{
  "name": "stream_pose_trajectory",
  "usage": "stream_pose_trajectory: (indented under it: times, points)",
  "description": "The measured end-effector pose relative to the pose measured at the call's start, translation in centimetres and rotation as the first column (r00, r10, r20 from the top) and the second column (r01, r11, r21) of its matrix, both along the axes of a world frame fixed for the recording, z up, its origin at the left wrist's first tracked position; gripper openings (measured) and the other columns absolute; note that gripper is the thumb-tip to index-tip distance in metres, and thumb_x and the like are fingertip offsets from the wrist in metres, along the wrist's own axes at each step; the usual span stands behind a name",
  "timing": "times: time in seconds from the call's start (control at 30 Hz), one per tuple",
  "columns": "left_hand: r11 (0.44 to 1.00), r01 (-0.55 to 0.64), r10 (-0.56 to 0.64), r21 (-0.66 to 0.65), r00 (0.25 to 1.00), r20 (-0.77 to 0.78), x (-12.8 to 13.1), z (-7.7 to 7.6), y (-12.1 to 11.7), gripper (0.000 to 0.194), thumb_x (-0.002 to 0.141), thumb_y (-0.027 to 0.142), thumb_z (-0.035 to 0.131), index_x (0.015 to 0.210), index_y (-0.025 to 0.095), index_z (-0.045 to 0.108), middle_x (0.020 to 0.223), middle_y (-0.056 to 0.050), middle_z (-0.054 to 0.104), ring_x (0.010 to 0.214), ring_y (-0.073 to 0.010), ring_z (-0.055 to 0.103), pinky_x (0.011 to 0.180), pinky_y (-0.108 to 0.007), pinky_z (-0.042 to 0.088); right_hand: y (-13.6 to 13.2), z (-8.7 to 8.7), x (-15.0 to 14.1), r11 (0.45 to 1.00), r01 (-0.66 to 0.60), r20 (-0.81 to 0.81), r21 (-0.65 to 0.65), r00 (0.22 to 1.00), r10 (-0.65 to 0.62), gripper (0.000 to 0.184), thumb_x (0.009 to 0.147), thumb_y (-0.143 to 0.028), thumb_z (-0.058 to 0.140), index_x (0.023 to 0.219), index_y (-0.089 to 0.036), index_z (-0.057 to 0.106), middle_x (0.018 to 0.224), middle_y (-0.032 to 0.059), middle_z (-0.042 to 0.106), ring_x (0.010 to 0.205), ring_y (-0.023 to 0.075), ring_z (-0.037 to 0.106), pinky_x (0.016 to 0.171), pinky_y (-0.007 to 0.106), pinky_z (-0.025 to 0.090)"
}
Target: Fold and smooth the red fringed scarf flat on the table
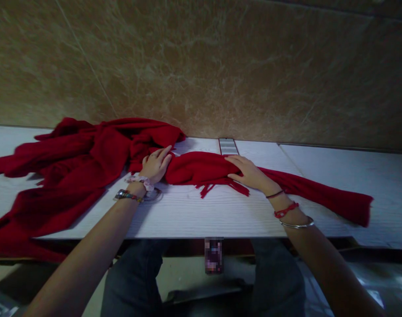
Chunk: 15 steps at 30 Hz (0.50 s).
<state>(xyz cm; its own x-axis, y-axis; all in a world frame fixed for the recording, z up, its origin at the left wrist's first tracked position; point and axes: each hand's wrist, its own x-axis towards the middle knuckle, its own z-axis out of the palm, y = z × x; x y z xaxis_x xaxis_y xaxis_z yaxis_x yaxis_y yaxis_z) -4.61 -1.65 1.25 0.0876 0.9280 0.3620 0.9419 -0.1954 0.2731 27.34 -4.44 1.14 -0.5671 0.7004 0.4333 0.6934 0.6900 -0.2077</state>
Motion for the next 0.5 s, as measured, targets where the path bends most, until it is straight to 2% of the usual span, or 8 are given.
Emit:
stream_pose_trajectory:
  times: [0.1, 0.17, 0.23, 0.37, 0.43, 0.5]
  points:
    - [0.979, -0.065, 0.047, -0.193, 0.994, -0.094, -0.9, -0.4, 0.8, 0.046, 0.089, 0.037, 0.016, 0.123, 0.028, 0.046, 0.13, -0.004, 0.043, 0.12, -0.0223, 0.037, 0.1, -0.047, 0.025, 0.3, -0.2, -0.1, 1.0, -0.011, -0.02, 0.024, 1.0, 0.012, 0.031, 0.081, -0.028, 0.05, 0.11, -0.018, 0.054, 0.113, 0.0092, 0.057, 0.108, 0.0209, 0.048, 0.093, 0.043, 0.039]
    - [0.965, -0.123, 0.094, -0.231, 0.987, -0.133, -1.5, -0.5, 1.3, 0.049, 0.089, 0.039, 0.014, 0.123, 0.026, 0.047, 0.134, -0.004, 0.038, 0.12, -0.0245, 0.038, 0.097, -0.046, 0.03, 0.5, -0.3, -0.2, 0.999, -0.018, -0.039, 0.032, 0.999, 0.02, 0.024, 0.082, -0.024, 0.049, 0.103, -0.017, 0.057, 0.106, 0.0091, 0.06, 0.102, 0.0203, 0.051, 0.09, 0.042, 0.042]
    - [0.961, -0.136, 0.09, -0.242, 0.977, -0.193, -2.2, -0.4, 1.5, 0.05, 0.089, 0.039, 0.014, 0.126, 0.023, 0.044, 0.137, -0.006, 0.032, 0.118, -0.0275, 0.039, 0.092, -0.046, 0.036, 0.6, -0.4, -0.3, 0.999, -0.023, -0.055, 0.041, 0.998, 0.025, 0.021, 0.082, -0.022, 0.049, 0.099, -0.015, 0.058, 0.102, 0.0096, 0.062, 0.099, 0.0199, 0.053, 0.088, 0.041, 0.043]
    - [0.978, -0.087, 0.025, -0.192, 0.952, -0.304, -2.8, -0.2, 1.5, 0.048, 0.089, 0.036, 0.02, 0.128, 0.018, 0.04, 0.137, -0.012, 0.032, 0.114, -0.0315, 0.044, 0.082, -0.046, 0.044, 0.9, -0.5, -0.4, 0.999, -0.027, -0.082, 0.044, 0.996, 0.031, 0.02, 0.081, -0.021, 0.049, 0.098, -0.016, 0.058, 0.099, 0.0093, 0.062, 0.096, 0.0196, 0.054, 0.086, 0.042, 0.044]
    - [0.991, -0.064, 0.023, -0.114, 0.944, -0.331, -2.7, 0.0, 1.2, 0.046, 0.088, 0.034, 0.023, 0.124, 0.017, 0.045, 0.134, -0.014, 0.036, 0.109, -0.031, 0.048, 0.079, -0.044, 0.045, 1.0, -0.5, -0.5, 0.999, -0.029, -0.087, 0.041, 0.996, 0.032, 0.021, 0.081, -0.021, 0.049, 0.099, -0.015, 0.058, 0.099, 0.0096, 0.062, 0.096, 0.0199, 0.054, 0.086, 0.042, 0.043]
    - [1.0, 0.005, -0.01, -0.015, 0.938, -0.345, -2.1, 0.2, 0.8, 0.042, 0.087, 0.027, 0.027, 0.12, 0.015, 0.049, 0.133, -0.014, 0.037, 0.109, -0.0295, 0.048, 0.084, -0.042, 0.043, 1.0, -0.5, -0.5, 0.999, -0.024, -0.091, 0.043, 0.995, 0.028, 0.021, 0.081, -0.021, 0.049, 0.099, -0.015, 0.058, 0.1, 0.0095, 0.062, 0.097, 0.02, 0.054, 0.086, 0.042, 0.043]
